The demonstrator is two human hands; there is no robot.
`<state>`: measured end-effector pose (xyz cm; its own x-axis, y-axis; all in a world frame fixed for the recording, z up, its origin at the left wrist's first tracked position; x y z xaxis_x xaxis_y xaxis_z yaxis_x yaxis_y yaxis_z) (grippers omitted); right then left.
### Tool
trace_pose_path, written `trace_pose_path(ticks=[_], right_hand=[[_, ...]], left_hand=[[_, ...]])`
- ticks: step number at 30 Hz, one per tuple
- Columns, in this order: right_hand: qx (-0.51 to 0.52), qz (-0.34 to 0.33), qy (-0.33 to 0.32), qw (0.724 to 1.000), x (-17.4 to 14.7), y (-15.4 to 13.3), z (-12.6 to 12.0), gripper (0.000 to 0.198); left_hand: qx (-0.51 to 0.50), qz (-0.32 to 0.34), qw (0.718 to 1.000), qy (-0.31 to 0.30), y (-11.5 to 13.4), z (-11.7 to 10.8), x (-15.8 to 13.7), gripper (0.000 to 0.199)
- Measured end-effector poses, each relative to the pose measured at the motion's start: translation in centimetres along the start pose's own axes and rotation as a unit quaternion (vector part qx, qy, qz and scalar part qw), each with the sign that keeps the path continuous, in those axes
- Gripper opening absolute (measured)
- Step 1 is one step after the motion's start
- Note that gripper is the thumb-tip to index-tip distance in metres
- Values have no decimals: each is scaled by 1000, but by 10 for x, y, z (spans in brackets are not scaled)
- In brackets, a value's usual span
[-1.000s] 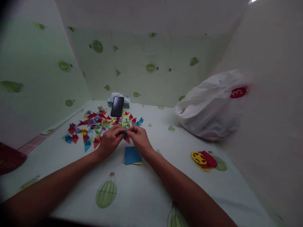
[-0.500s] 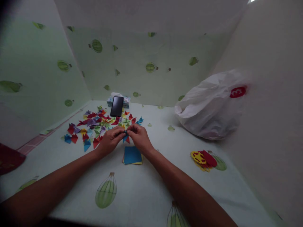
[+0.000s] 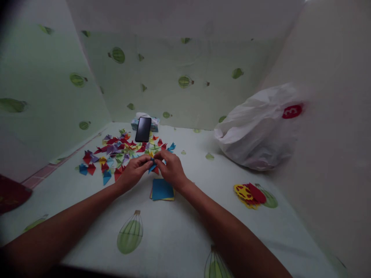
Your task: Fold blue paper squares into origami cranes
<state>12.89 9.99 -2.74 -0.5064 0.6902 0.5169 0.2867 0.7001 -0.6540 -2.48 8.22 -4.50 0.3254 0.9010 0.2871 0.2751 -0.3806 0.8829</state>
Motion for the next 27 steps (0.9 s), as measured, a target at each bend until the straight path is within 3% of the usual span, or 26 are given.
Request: trace_pose_path(ticks=[8, 16, 27], right_hand=[[-101, -25, -2, 995, 0, -3, 1, 11], [-117, -16, -7, 993, 0, -2, 5, 11], [-119, -38, -18, 992, -2, 0, 4, 11]], left_hand=[[69, 16, 998, 2, 1, 1, -1, 21], [178, 56, 982, 41, 10, 1, -3, 17], [157, 32, 986, 38, 5, -1, -2, 20]])
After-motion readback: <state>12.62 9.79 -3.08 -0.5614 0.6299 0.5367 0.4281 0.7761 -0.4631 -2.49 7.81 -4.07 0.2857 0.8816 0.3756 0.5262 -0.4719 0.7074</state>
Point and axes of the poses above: each hand's wrist, its own x-axis towards the middle knuckle, its own z-axis out of the palm, y = z × x, the point moved 4 cm from there along x, towards the middle knuckle, and after that the axes turned 10 degrees about -y, right-handed, at the moved point
